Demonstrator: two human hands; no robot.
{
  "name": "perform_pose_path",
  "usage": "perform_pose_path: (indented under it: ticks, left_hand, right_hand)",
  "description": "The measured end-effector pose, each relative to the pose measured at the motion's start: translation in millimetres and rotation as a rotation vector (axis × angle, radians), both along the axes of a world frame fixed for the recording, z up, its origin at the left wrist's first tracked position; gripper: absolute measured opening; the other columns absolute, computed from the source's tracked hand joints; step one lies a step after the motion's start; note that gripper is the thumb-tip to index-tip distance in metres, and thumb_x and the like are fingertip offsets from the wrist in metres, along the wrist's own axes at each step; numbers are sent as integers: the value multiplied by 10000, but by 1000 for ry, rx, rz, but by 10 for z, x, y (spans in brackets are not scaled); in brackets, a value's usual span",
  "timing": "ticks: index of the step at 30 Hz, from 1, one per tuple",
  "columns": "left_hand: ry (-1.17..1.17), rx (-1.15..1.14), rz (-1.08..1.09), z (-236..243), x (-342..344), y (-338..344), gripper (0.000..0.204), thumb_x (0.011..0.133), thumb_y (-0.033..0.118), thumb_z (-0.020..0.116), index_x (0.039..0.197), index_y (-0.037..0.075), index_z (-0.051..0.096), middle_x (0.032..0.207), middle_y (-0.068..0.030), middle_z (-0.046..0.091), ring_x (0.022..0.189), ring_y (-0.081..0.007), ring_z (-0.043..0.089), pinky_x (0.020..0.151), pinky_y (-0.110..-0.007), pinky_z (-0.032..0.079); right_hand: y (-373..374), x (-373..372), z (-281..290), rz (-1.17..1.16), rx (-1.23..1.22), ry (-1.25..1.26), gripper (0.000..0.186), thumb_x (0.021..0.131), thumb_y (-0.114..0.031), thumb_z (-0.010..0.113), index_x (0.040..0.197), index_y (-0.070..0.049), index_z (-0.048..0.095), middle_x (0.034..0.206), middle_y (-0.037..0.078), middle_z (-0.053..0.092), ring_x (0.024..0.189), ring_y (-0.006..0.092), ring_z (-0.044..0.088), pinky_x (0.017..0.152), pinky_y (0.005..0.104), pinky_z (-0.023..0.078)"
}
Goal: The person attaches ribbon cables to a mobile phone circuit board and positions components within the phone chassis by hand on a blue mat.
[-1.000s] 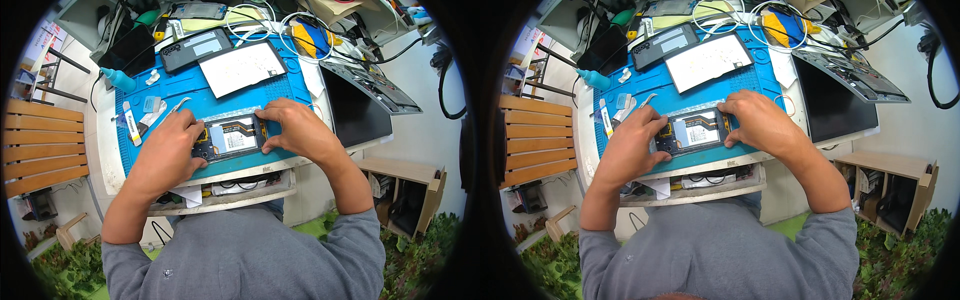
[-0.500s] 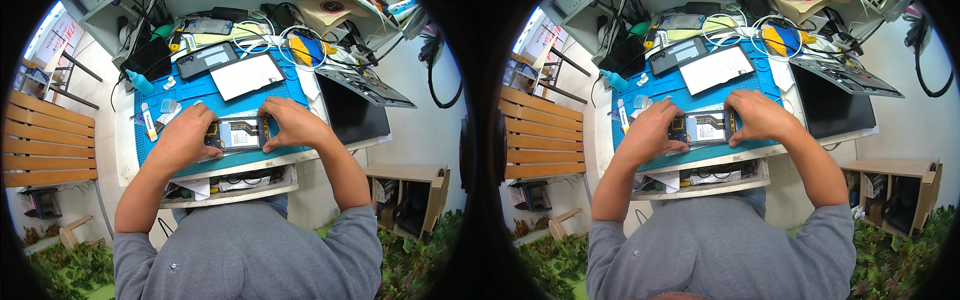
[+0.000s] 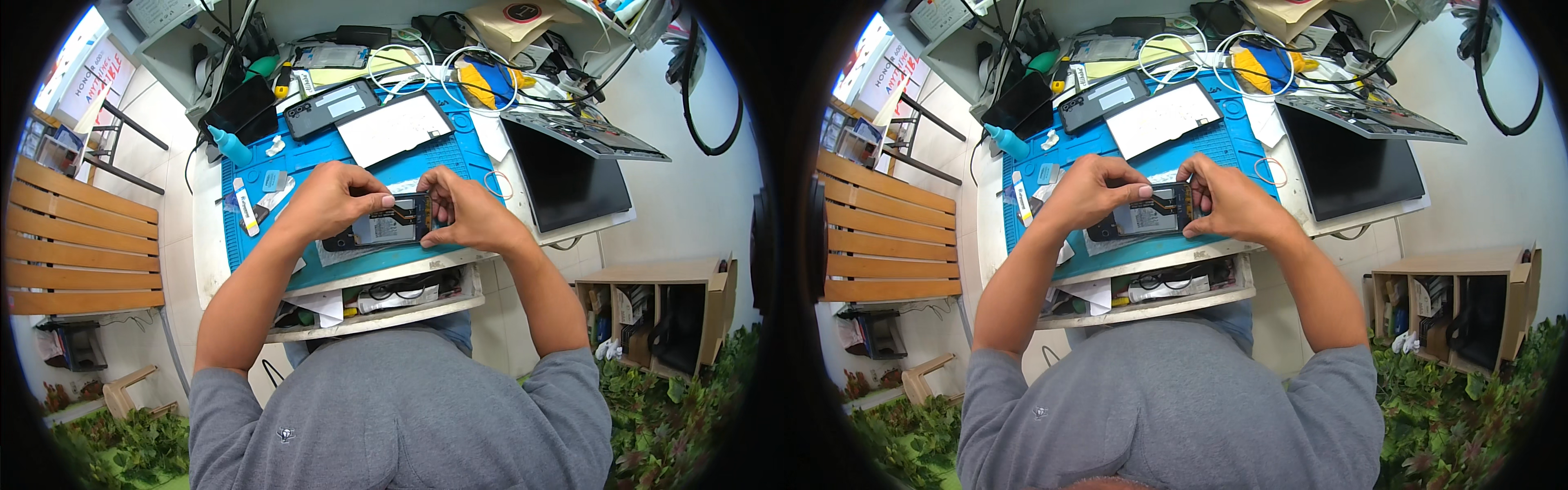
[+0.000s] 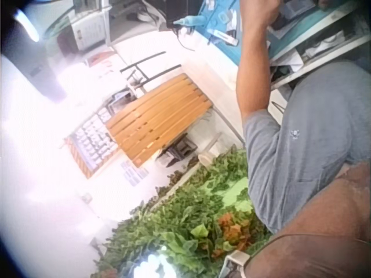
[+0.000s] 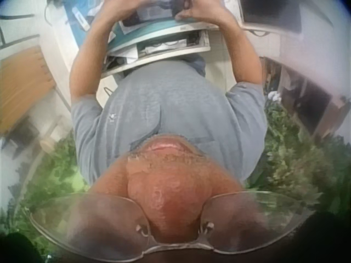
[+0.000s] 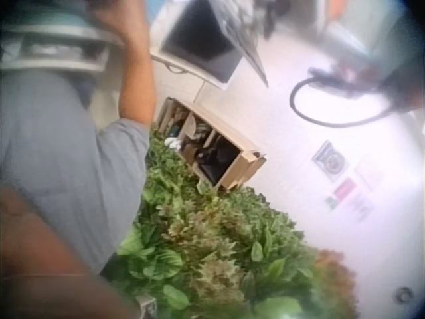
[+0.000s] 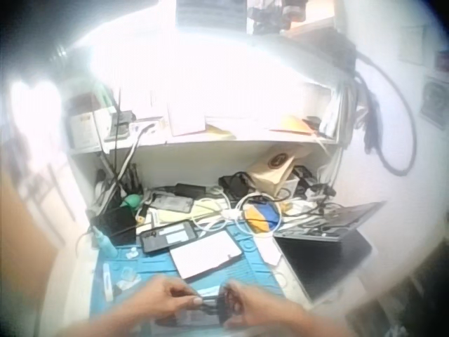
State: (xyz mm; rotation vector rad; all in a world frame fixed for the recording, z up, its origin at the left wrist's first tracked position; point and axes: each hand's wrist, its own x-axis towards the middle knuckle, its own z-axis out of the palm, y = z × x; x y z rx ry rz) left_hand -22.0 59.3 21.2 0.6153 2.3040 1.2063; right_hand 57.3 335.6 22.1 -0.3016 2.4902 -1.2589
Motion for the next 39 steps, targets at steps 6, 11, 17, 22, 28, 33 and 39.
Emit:
perform_pose_path:
  ticks: [6,11,17,22,28,33,39]
  left_hand:
    - [-59,165,23,-72,-84,-195,365,1008,326,940,1183,8,905,996,-70,846,960,-160,779,873,-325,596]
    - [-129,172,-39,-68,-125,-240,432,1046,347,908,1306,4,868,1084,-63,852,1014,-155,783,929,-334,610]
    - [-80,334,-91,223,-9,-24,366,1078,331,874,1223,-4,866,1135,-59,848,1039,-137,782,957,-324,619]
    - [-127,468,-75,207,31,-67,337,1098,317,853,1214,0,837,1070,-16,811,1004,-100,742,931,-282,589]
    - [-70,595,-72,156,89,-61,293,1116,295,827,1199,15,821,1125,-25,741,1046,-105,680,935,-280,542]
    - [52,636,-62,91,69,-97,291,1087,278,854,1156,-4,832,1120,-52,732,1036,-139,673,926,-304,533]
    - [38,633,1,90,88,-59,266,1051,247,875,1127,-7,855,1108,-69,754,1005,-147,681,906,-307,536]
  right_hand:
    - [-51,266,-448,-258,-606,-43,357,1016,-146,935,1270,42,769,993,41,779,906,105,725,809,286,630]
    - [-328,413,-343,-408,-628,16,239,1084,-196,878,1113,40,856,882,45,808,750,101,733,678,271,615]
    - [-512,536,-36,-402,-409,231,204,1091,-171,870,1097,31,840,857,48,804,737,84,730,666,264,588]
    - [-682,583,-4,-420,-439,241,345,1200,-297,716,1149,34,797,749,66,734,619,90,584,553,343,441]
    - [-856,568,-118,-431,-458,377,382,1244,-310,628,1093,24,737,719,141,677,595,228,621,580,411,480]
    - [-885,559,-101,-417,-464,385,395,1240,-334,640,1149,27,773,743,128,712,622,195,648,592,392,502]
    - [-976,550,-134,-484,-713,319,419,1232,-353,665,1219,35,821,827,92,786,733,109,699,649,317,556]
